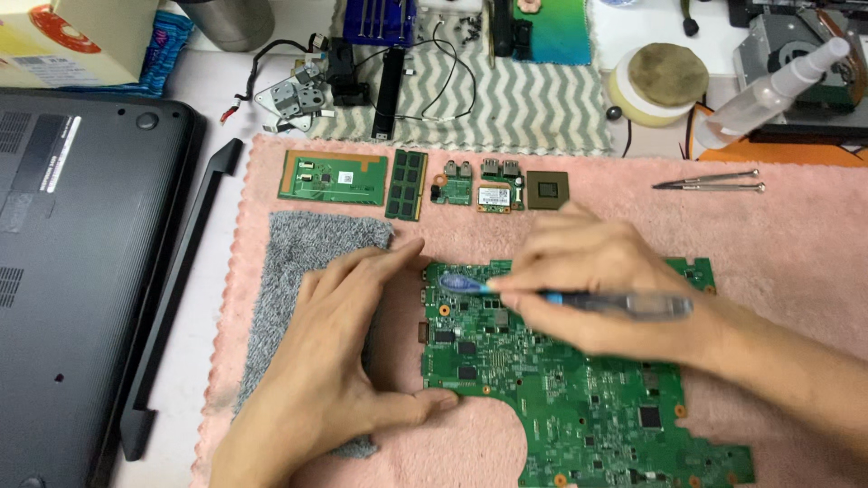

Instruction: The person uses a small brush to clean a green circuit board placed on a pink towel. The person holds the board with one hand and brushes the surface with the other, moving across different areas of the board. Nearby, several disassembled laptop components are laid out on the towel.

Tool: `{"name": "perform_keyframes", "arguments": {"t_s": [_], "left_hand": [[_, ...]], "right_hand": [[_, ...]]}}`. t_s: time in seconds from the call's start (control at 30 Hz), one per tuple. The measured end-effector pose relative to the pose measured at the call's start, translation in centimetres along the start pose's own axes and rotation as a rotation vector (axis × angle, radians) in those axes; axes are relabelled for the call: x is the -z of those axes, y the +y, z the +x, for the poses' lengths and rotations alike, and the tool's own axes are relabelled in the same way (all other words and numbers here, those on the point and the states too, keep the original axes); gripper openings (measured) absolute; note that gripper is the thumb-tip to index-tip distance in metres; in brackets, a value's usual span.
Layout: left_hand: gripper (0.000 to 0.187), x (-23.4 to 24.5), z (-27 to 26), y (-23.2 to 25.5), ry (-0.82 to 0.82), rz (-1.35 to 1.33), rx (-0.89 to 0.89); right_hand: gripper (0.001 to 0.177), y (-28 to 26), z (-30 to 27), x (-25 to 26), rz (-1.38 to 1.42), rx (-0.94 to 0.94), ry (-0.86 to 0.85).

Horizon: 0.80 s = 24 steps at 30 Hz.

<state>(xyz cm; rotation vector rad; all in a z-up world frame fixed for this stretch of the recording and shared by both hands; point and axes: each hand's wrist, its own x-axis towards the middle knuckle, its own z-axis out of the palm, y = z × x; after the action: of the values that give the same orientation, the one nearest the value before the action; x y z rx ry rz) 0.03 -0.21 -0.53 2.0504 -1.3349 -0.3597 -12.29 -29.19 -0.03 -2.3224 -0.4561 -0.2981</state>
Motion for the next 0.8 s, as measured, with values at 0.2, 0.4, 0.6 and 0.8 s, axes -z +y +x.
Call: {"name": "perform_keyframes", "arguments": {"t_s": [0.2,0.4,0.6,0.8], "left_hand": [[0.135,0.1,0.0,0.0,-0.013,-0.018,0.017],[0.133,-0.2,-0.1,-0.1,0.002,-0.050,0.050],[0.131,-0.5,-0.4,-0.8,-0.036,-0.019,0.080],[0.123,-0.1,-0.3,-0.2,-0.037,-0.015,0.074]], "right_hand": [[0.021,-0.8,0.2,0.7,0.053,0.019,-0.055],[0.007,-1.0,0.6,1.0,0.125,0.175,-0.099],[0.016,0.8,1.6,2.0,0.012,0.050,0.022],[0.017,0.0,0.2,1.9,0.188,0.067,-0.146]]}}
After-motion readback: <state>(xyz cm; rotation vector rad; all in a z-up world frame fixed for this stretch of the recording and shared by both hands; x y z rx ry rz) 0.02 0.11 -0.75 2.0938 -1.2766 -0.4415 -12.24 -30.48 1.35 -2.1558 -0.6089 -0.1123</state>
